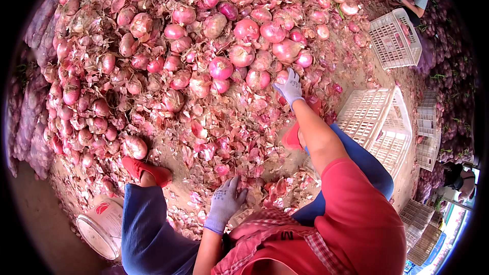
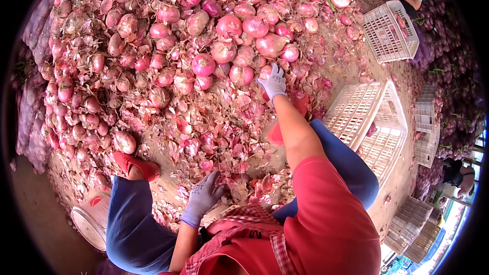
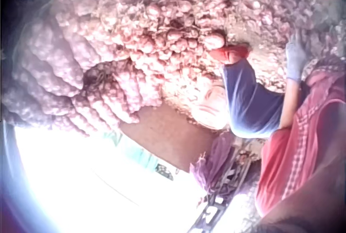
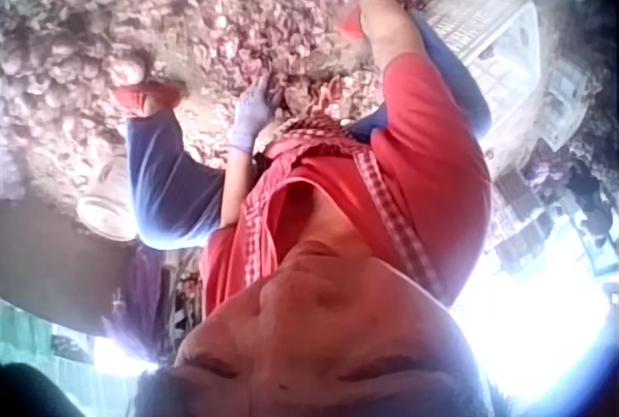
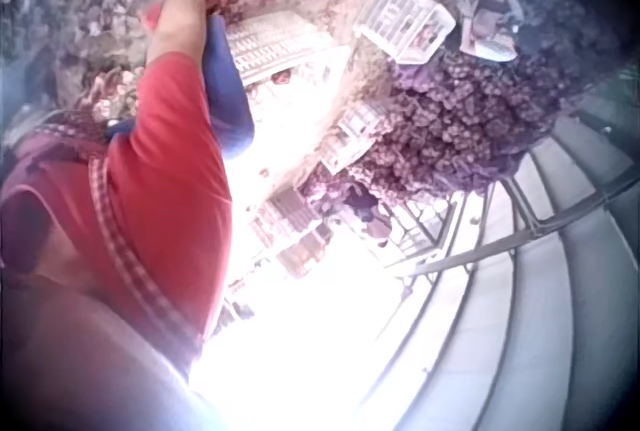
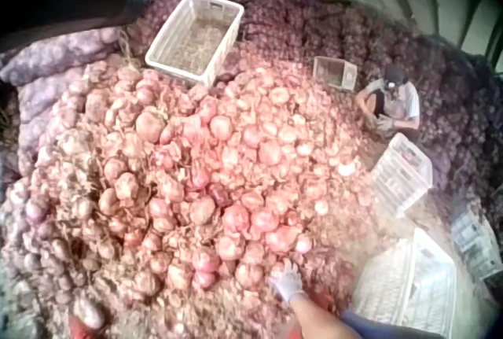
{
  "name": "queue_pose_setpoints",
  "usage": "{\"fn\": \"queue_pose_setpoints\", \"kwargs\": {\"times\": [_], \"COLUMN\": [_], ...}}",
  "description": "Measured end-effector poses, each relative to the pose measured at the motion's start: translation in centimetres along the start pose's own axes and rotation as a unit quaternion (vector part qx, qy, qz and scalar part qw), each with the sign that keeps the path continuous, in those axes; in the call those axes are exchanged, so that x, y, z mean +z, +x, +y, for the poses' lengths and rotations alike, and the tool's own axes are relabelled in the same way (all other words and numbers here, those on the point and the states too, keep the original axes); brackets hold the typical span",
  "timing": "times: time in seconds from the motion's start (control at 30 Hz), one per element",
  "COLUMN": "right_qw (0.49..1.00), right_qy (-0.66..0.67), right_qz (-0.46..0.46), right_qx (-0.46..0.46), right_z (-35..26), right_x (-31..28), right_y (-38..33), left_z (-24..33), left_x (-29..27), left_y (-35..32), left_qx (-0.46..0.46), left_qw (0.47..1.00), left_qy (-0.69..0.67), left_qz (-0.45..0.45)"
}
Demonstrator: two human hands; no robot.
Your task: The person collects onions into a bucket, pours them into mesh bags, and then sits on the ground to peel outer skins from the onions by hand.
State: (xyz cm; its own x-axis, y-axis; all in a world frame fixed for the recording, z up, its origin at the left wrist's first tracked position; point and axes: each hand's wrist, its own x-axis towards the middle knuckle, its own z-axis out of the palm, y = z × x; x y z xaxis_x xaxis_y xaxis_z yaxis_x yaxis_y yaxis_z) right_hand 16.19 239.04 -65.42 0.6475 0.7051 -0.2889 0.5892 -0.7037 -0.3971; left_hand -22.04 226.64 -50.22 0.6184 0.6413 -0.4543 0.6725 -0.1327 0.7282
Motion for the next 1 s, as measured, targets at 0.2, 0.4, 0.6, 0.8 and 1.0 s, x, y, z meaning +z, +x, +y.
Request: {"fn": "queue_pose_setpoints", "kwargs": {"times": [0.2,0.4,0.6,0.8,1.0], "right_qw": [0.841,0.444,0.406,0.513,0.796], "right_qy": [0.448,0.791,0.77,0.791,0.506], "right_qz": [-0.238,-0.406,-0.474,-0.32,-0.291], "right_qx": [-0.185,0.108,0.132,0.092,-0.16], "right_z": [2.7,-5.7,-9.5,-12.1,-10.1], "right_x": [3.3,3.1,0.9,0.9,-2.6], "right_y": [-7.8,-21.0,-26.3,-28.9,-26.5], "left_z": [0.8,-2.2,-1.3,-0.3,-1.0], "left_x": [-1.3,-1.6,-2.1,-2.2,-2.3], "left_y": [0.6,-1.1,-1.8,-2.9,-3.7], "left_qx": [-0.01,-0.046,-0.009,0.002,-0.026], "left_qw": [0.994,0.951,0.827,0.711,0.537], "left_qy": [-0.107,-0.274,-0.526,-0.693,-0.843], "left_qz": [0.005,0.136,0.197,0.12,0.025]}}
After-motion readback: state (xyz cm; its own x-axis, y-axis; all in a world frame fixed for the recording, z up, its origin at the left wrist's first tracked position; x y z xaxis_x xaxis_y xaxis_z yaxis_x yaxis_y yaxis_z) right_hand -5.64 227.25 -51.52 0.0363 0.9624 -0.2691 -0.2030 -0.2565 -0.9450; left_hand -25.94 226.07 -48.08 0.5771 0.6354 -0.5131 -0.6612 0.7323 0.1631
